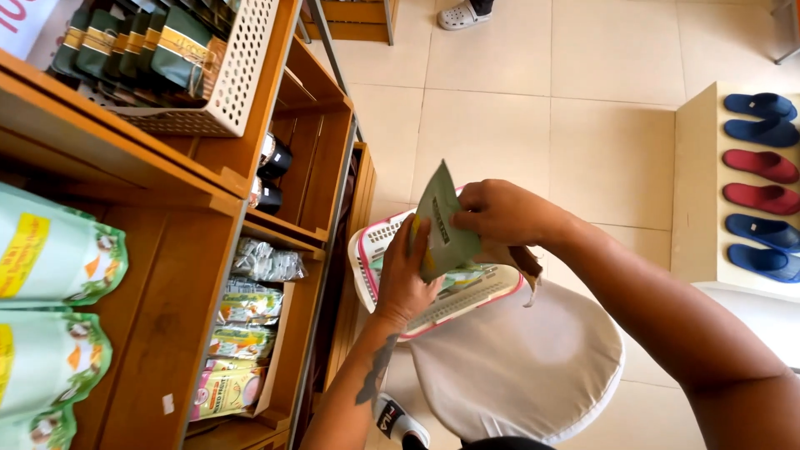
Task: Wiping down packaged product bags and wooden shelves with a cleaning cloth in a grocery store aisle.
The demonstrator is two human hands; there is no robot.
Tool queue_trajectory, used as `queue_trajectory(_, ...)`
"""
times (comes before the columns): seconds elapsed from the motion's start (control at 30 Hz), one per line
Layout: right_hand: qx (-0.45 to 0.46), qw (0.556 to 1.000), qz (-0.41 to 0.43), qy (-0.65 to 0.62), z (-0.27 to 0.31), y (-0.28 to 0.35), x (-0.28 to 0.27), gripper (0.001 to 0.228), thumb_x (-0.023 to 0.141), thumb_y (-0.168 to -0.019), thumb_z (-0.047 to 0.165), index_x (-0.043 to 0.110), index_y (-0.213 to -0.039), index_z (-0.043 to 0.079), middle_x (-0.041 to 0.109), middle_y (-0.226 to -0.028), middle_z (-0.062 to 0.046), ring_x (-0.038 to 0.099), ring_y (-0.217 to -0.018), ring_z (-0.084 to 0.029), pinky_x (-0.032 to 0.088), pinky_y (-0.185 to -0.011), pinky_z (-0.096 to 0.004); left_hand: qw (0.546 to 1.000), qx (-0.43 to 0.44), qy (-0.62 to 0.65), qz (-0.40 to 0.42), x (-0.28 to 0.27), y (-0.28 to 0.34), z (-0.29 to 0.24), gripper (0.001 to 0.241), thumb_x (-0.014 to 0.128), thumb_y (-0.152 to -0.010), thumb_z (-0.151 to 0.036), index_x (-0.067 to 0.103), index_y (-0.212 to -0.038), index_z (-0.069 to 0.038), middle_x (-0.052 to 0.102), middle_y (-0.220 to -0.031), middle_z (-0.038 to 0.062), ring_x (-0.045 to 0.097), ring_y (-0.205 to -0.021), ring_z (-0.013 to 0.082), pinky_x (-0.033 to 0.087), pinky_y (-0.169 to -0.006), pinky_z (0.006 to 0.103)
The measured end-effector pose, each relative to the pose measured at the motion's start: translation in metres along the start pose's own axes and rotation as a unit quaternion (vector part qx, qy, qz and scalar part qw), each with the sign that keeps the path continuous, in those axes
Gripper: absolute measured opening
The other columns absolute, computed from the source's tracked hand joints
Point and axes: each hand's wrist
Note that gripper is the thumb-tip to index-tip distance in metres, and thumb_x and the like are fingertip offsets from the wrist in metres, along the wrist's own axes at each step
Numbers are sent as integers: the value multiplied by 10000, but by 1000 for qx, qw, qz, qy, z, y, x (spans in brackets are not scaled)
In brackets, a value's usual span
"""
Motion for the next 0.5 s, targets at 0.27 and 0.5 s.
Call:
queue_trajectory(0.27, -81, 956, -5, 282, -68, -97, 48, 209, 593, -936, 192, 760, -1043, 128, 625, -1247, -56, 661, -1034, -312, 538, -864, -475, 988, -145, -41, 42, 44, 16, 40, 1024, 837, -821, -314, 208, -1609, -137, 214, -1624, 298, 263, -1464, 509, 284, -1158, 602)
queue_trajectory(0.5, -82, 928, -22, 364, -173, -188, 136, 278, 577, -934, 91, 751, -1131, 181, 605, -1274, -76, 617, -1148, -296, 565, -907, -447, 965, -234, -65, 99, 56, 45, 49, 968, 807, -830, -285, 245, -1610, -169, 254, -1628, 227, 263, -1482, 471, 276, -1169, 612)
Point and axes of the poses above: each hand's wrist, its own y-axis away from the middle knuckle, its own x-axis out of the palm, z = x × y
